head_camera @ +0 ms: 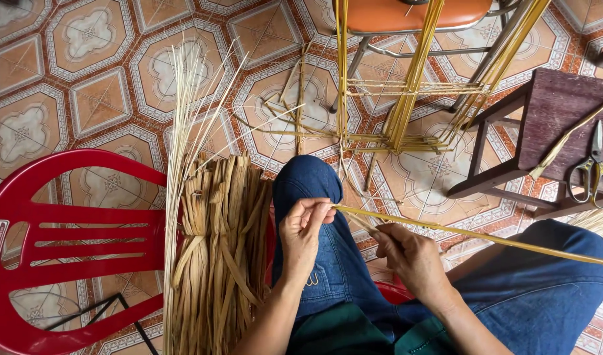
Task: The person sits on the floor and assembles a bamboo frame, bending and tying thin bamboo strips around a long bamboo rod on their lap. They take strips one at a time from a pile beside them, wrap and secure them to the rod, and reach toward the partially built frame on the floor.
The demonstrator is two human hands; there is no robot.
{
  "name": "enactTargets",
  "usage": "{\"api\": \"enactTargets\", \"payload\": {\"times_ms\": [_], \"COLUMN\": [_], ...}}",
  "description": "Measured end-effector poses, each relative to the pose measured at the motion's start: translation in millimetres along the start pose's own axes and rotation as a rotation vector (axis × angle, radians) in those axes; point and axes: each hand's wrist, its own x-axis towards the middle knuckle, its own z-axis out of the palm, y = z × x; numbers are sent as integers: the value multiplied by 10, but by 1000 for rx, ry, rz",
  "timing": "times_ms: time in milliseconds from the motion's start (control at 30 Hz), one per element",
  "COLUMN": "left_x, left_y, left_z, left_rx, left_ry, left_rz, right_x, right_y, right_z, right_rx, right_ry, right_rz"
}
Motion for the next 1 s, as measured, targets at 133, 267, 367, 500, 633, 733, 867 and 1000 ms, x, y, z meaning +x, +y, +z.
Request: {"api": "enactTargets", "payload": {"times_ms": [133, 267, 367, 500, 633, 733, 867, 1000], "left_x": [-27, 84, 242, 292, 291, 252, 213, 204], "left_y": [51, -72, 0, 229, 243, 312, 432, 353], "left_z": [-139, -291, -251, -99, -101, -116, -99, -48], "left_rx": [77, 84, 147, 404, 473, 548, 591, 670], "left_ry": [-107, -258, -361, -362, -368, -371, -403, -285], "left_rz": [83, 103, 226, 332, 338, 492, 585, 599], "right_x": [-78, -218, -242, -251, -236, -107, 275, 519], "right_y": [99, 163, -8, -184, -320, -500, -797, -815], "right_z": [109, 323, 419, 419, 372, 157, -188, -350], "right_rx": [-63, -108, -156, -148, 56, 378, 621, 728], "right_ry": [-29, -31, -62, -112, -335, -512, -440, -461], "right_rz": [-5, -257, -331, -370, -251, 39, 164, 187]}}
